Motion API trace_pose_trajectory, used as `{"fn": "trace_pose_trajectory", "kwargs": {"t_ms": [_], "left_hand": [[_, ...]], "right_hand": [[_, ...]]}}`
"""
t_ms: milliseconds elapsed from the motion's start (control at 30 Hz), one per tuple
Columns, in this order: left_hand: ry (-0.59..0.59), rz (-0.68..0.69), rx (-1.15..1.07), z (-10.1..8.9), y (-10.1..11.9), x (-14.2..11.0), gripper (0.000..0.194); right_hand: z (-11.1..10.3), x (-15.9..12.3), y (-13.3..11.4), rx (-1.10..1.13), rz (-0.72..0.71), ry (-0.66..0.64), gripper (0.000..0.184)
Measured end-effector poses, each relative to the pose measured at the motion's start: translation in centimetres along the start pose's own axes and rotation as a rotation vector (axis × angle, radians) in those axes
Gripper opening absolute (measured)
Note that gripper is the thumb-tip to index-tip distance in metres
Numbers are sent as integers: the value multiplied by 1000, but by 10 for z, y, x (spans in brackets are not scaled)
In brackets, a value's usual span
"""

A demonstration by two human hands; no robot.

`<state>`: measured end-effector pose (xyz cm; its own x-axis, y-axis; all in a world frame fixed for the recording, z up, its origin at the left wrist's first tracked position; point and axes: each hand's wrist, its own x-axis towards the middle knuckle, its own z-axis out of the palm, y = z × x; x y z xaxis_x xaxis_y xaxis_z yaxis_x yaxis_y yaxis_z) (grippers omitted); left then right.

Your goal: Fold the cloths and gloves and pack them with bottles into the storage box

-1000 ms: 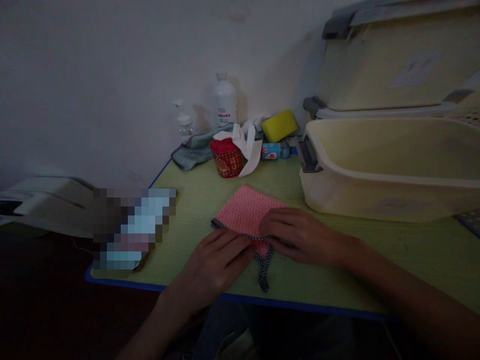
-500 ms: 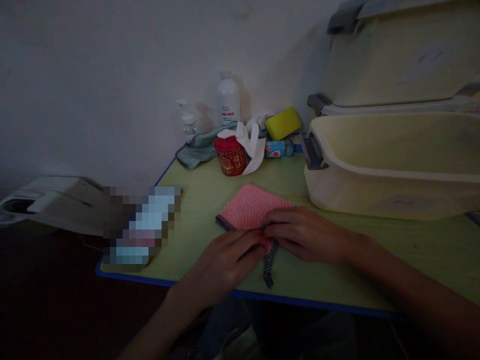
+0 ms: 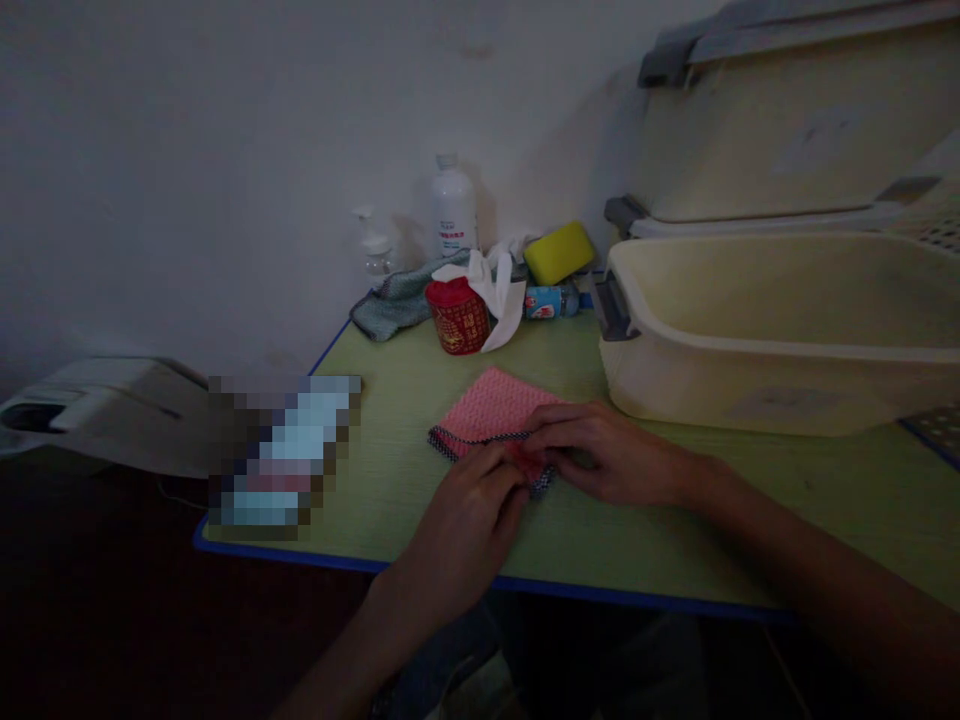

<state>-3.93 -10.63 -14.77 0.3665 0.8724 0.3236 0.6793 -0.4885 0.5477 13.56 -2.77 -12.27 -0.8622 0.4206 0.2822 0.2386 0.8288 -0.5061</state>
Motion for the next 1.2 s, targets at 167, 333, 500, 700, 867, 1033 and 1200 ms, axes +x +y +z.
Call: {"fn": "trace_pose_trajectory", "kwargs": {"t_ms": [167,333,500,700,867,1033,1200], "left_hand": [[97,-113,-95,7,5,3,16],[89,-155,-111,8,4,3,15],[117,-146,-114,7,0,-1,12],[66,117,81,4,-3,-10,26],[-16,138,220,2,-1,-12,30],[-98,147,312,-1,2,-16,41],[-170,103,327,-4,3,-20,45]], "right_hand": [[-8,-1,-1,123,-14,-28,23],[-8,-1,0,88,14,-53,16],[-3,1,3,13,24,-42,13],[5,5,3,-172,30,-58,10],[13,5,6,-189,4,75,11],[13,3,9,-215,-19,270,16],[12,1,8,-234,-127,352,19]]}}
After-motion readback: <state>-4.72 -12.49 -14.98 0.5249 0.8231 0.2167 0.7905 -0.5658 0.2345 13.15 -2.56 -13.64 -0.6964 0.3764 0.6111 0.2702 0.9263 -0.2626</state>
